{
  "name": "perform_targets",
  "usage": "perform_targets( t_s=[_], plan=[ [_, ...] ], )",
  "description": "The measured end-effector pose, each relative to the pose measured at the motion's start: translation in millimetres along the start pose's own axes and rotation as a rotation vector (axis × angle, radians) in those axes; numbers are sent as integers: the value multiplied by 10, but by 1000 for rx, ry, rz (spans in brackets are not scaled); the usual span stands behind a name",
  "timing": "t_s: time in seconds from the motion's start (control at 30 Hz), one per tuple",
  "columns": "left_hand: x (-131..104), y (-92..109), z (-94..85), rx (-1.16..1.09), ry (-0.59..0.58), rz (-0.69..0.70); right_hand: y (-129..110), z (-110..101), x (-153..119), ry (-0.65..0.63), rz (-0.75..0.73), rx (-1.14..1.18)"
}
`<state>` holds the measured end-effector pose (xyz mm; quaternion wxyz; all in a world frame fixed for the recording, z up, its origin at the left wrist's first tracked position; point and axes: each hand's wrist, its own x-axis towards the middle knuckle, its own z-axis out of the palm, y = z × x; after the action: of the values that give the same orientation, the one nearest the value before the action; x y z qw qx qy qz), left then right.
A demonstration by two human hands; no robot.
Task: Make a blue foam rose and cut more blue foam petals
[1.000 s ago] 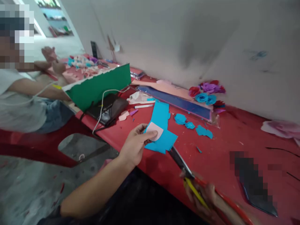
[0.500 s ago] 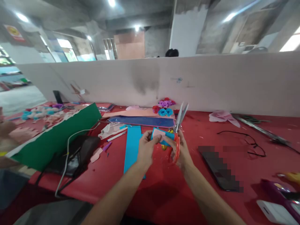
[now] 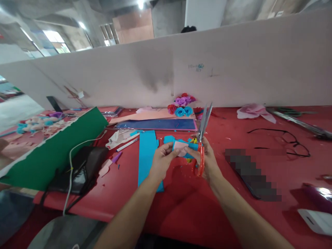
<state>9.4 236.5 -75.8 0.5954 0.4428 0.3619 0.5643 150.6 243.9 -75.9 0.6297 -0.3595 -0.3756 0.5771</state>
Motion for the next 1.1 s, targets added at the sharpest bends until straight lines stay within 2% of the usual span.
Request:
perform_targets(
  t_s=[0.17,0.33,0.57,0.7,0.83,0.9,1.0,1.1],
  plan=[
    [-1,-12,-1,21,-2,-32,-33,-22,-4,16,48,-24],
    [11,-26,3,9,68,-28,17,-46,26,-4,35,-33],
    [44,-41,-93,239,103,-12,29,-24,21,-83,3,-109],
    [34,25,-110,349,122,162,18,-25,29,1,4,-97],
    [31,78,-158,555,275,474,-7,-47,37,81,-23,-39],
    [34,76,-192,628,312,600,-23,-45,31,103,5,-8],
    [36,52,-227,697,339,679,-38,-20,11,123,45,24],
    [31,33,-234,711,350,687,-31,1,-4,118,57,20]
  ],
)
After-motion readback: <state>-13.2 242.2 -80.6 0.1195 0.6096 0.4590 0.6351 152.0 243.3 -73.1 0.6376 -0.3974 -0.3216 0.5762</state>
